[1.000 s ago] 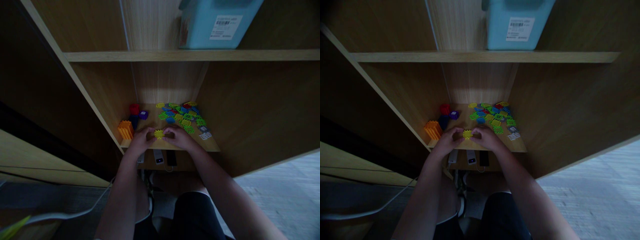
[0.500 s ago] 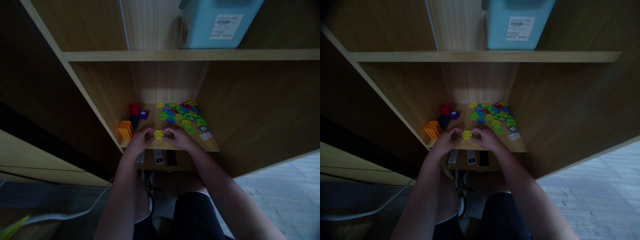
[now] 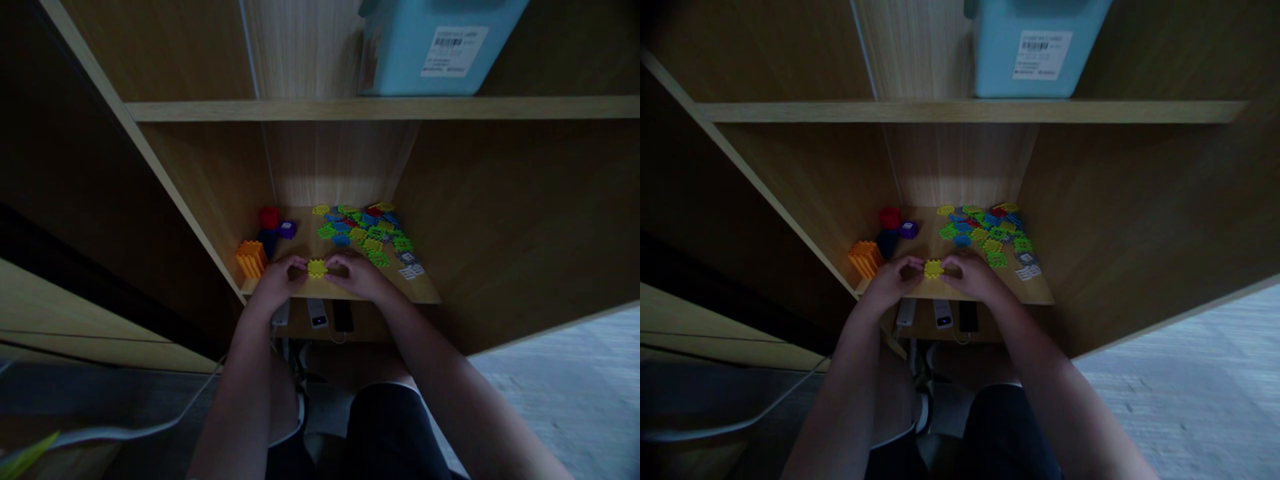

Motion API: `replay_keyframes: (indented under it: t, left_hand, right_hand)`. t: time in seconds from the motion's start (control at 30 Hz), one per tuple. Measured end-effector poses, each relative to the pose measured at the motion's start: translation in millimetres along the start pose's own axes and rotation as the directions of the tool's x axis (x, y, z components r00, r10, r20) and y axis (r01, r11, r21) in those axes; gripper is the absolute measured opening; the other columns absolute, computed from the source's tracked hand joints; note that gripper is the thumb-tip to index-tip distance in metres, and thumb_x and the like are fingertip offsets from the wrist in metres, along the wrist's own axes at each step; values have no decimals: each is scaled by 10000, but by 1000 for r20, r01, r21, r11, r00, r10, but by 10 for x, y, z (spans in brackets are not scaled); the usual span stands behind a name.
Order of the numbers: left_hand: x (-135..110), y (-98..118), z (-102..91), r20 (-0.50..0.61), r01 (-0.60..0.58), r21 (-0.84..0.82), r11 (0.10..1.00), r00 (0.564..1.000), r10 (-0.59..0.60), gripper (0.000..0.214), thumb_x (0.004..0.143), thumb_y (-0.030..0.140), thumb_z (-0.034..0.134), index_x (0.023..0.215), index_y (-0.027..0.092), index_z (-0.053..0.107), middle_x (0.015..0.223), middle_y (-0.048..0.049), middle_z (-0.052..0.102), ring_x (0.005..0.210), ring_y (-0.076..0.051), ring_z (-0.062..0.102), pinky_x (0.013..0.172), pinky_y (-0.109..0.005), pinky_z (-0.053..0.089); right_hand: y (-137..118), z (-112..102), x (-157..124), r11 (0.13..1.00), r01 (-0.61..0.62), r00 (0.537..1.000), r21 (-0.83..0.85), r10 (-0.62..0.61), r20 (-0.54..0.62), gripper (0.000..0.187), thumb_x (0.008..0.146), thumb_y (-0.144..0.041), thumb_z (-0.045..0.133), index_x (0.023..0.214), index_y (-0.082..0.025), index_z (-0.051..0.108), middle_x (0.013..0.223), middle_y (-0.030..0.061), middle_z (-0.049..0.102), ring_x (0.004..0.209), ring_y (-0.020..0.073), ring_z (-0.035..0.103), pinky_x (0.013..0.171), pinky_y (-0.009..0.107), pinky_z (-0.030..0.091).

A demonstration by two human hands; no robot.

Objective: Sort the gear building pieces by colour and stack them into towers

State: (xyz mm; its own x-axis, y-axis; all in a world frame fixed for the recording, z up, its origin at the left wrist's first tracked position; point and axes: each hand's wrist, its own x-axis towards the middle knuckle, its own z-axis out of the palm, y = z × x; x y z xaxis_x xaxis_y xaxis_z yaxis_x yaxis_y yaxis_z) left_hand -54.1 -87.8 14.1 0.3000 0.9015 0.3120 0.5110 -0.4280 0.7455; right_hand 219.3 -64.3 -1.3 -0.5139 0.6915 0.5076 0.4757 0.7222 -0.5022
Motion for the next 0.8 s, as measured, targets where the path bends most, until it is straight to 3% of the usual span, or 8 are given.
replay_keyframes:
  t: [0.8]
  left_hand:
    - [-18, 39, 6, 4, -17, 11, 1000, 1000, 17, 230, 923, 225, 736, 1151, 247, 759, 1165, -39, 840, 1121, -251, 798, 1091, -435, 608]
  right_hand:
    - [-22, -7, 14, 1000, 6, 1000, -3, -6, 3, 161, 991, -310, 808, 1137, -307, 742, 1187, 41, 819, 1155, 276, 757, 1061, 485, 575]
